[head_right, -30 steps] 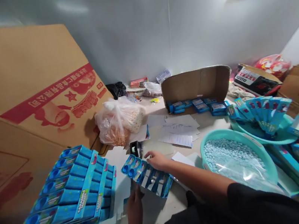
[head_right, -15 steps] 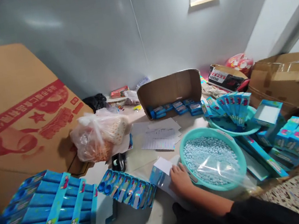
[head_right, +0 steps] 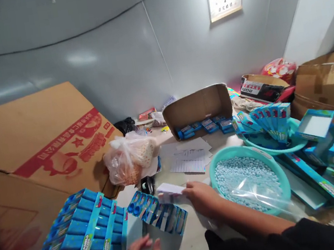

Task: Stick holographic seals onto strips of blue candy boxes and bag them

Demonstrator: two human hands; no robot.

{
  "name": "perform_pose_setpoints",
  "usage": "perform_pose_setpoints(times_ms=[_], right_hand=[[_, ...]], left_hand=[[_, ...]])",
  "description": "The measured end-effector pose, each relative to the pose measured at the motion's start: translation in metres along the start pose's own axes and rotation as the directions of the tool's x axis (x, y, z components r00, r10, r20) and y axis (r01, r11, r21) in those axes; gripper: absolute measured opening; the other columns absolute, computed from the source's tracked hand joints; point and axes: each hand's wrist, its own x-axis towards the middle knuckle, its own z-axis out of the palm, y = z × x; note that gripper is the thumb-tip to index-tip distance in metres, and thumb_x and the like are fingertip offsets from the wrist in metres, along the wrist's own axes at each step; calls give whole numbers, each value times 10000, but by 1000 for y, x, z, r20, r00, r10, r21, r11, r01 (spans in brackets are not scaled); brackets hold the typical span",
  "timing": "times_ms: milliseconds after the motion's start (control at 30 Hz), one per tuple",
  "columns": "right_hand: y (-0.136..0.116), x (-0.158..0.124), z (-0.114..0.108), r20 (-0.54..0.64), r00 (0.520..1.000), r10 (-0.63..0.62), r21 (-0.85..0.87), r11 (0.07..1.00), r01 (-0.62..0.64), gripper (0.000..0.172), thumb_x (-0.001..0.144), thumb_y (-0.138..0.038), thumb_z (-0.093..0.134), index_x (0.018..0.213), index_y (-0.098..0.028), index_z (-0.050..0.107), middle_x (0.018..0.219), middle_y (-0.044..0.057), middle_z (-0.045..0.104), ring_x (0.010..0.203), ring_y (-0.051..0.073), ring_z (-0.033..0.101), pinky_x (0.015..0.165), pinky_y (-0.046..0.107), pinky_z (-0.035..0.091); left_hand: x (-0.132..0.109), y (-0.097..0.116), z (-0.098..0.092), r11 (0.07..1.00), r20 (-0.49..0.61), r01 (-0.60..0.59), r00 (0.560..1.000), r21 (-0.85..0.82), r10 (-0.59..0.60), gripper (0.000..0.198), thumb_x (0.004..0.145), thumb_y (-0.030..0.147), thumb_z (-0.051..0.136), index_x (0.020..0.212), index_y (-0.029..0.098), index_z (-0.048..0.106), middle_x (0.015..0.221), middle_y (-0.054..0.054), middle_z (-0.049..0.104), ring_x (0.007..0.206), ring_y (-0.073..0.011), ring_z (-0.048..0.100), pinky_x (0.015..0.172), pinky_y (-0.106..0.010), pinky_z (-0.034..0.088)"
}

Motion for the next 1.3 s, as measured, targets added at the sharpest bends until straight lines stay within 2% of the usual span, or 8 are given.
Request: perform_pose_setpoints(times_ms=[33,67,100,167,267,500,900,1300], right_hand=[[-12,2,-14,-6,994,-108,-17,994,108,242,916,-131,506,995,-217,718,883,48,649,807,174,585,686,260,379],[-23,4,-26,-4,979,-204,-35,978,204,245,914,-126,515,1015,-222,715,881,47,646,791,169,567,685,260,375],[-33,6,-38,9,960,-281,-52,958,281,232,905,-123,531,1014,-217,713,883,47,646,775,164,551,685,260,374],[-49,8,-57,32,933,-359,-78,930,360,192,887,-114,556,971,-194,710,870,46,646,738,155,527,675,259,370],[-57,7,-76,25,947,-321,-43,946,321,185,899,-117,551,875,-179,724,789,32,629,684,135,517,625,244,351],[-45,-9,-87,28,991,-133,227,966,123,265,867,-111,591,993,-241,784,779,14,656,707,123,597,640,211,395],[-49,-1,-92,58,993,-99,240,967,82,251,862,-120,595,970,-232,793,847,28,736,751,142,644,704,230,445],[-49,14,-84,113,987,-114,216,972,88,218,878,-147,585,912,-217,789,802,28,718,705,141,618,655,227,409]], left_hand=[[21,13,4,975,28,-216,976,48,215,292,822,374,687,1095,274,664,929,-40,740,866,-237,677,824,-370,522],[40,26,7,940,96,-323,945,107,314,377,852,360,660,1206,236,635,1083,-82,728,1025,-257,657,930,-389,481],[57,37,9,901,183,-409,906,144,382,402,888,357,615,1261,208,612,1155,-105,710,1112,-267,628,1009,-408,426],[78,52,12,859,289,-492,851,142,439,315,956,314,512,1234,235,637,1090,-66,733,1062,-225,646,1134,-441,275],[84,56,16,831,291,-549,812,92,505,314,985,251,448,1225,231,649,1027,-40,752,1004,-180,664,1187,-440,174],[64,36,35,753,102,-658,751,31,652,334,958,162,495,1253,217,643,1131,-54,744,1122,-199,641,1201,-478,191],[71,24,30,707,79,-706,707,41,702,254,927,116,557,1137,171,689,1077,-66,758,1099,-206,662,1207,-519,180],[71,12,32,759,23,-650,760,25,650,197,952,151,529,979,199,718,1074,-63,758,1118,-191,655,1213,-574,93]])
